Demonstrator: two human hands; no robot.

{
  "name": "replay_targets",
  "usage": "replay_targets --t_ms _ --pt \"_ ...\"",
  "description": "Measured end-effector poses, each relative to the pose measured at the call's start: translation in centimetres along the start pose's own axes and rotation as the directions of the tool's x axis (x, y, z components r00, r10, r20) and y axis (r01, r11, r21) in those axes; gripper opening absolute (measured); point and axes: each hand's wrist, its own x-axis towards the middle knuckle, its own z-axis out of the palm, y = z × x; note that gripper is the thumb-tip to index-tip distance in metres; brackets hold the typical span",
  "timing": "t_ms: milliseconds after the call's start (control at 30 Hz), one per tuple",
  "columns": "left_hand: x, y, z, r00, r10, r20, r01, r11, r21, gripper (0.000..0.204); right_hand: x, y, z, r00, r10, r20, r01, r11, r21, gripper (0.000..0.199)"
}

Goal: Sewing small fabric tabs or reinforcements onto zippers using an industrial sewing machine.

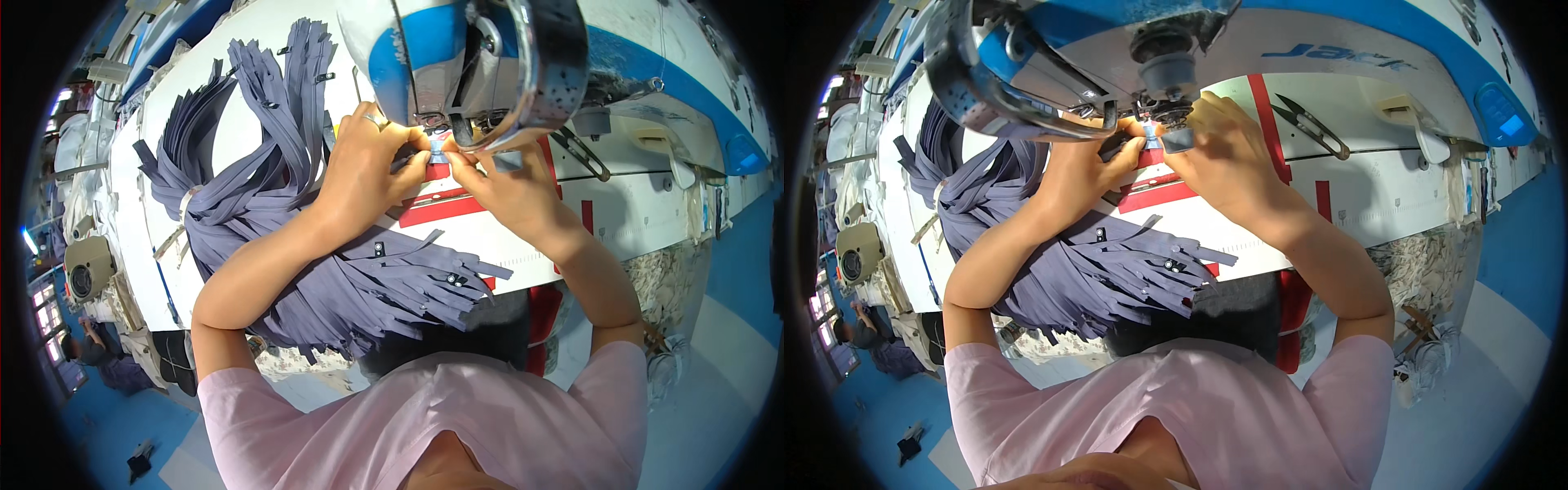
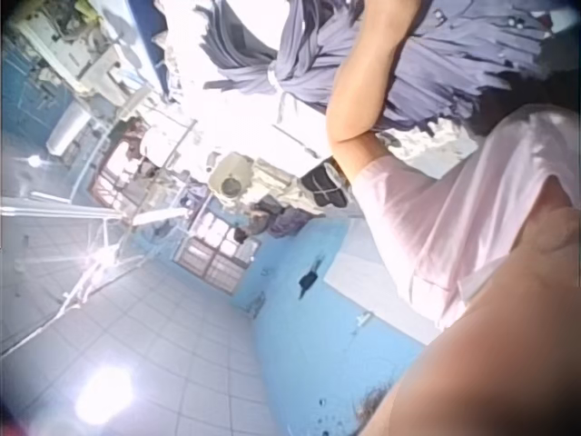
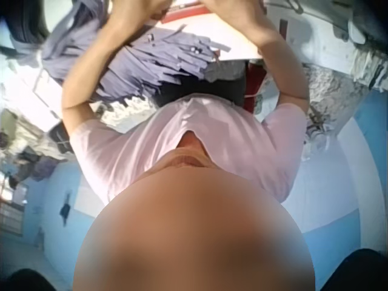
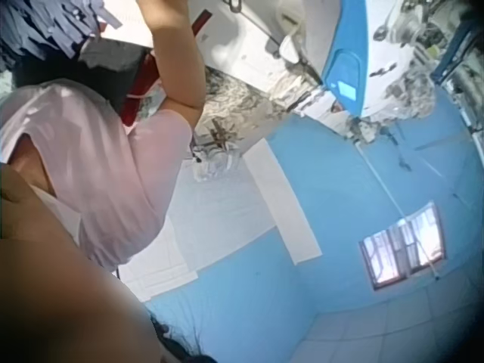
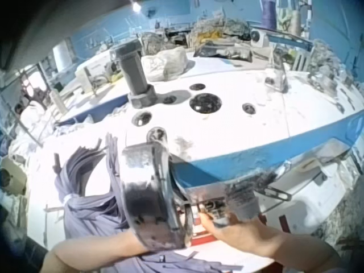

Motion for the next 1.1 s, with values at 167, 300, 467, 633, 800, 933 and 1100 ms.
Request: replay_targets --t_ms 167,300,467,633,800,933,1100 --pt "0.4 -1.6 0.2 0.999 -0.018 0.026 0.021 0.996 -0.091 0.014 -0.2 0.2 1.1 0.998 -0.035 -0.055 0.027 0.989 -0.147 0.016" --pt "0.5 -2.1 -0.1 1.000 0.016 0.007 -0.015 0.996 -0.085 0.018 0.7 -0.1 0.2 0.998 -0.043 -0.037 0.038 0.991 -0.131 0.014" --pt "1.2 -2.3 -0.7 0.992 0.123 0.001 -0.123 0.991 0.044 0.027 0.6 0.2 0.7 0.999 -0.047 -0.008 0.045 0.982 -0.186 0.013" --pt "1.6 -2.2 -0.7 0.993 0.118 0.006 -0.118 0.993 0.031 0.027 -0.4 1.2 2.1 0.999 -0.033 -0.039 0.026 0.986 -0.166 0.014" --pt "1.6 -2.3 -0.9 0.995 0.095 0.015 -0.096 0.995 0.027 0.029 -1.0 1.0 2.3 0.904 0.064 0.422 0.188 0.828 -0.529 0.044" --pt "1.8 -2.2 -0.9 0.996 0.087 0.024 -0.088 0.996 0.019 0.029 -2.3 2.2 3.4 0.925 -0.013 0.380 0.200 0.867 -0.457 0.044" --pt "1.8 -2.7 -1.0 0.997 0.068 0.034 -0.069 0.998 0.014 0.030 -1.5 1.7 2.9 0.889 0.027 0.457 0.266 0.782 -0.564 0.048"
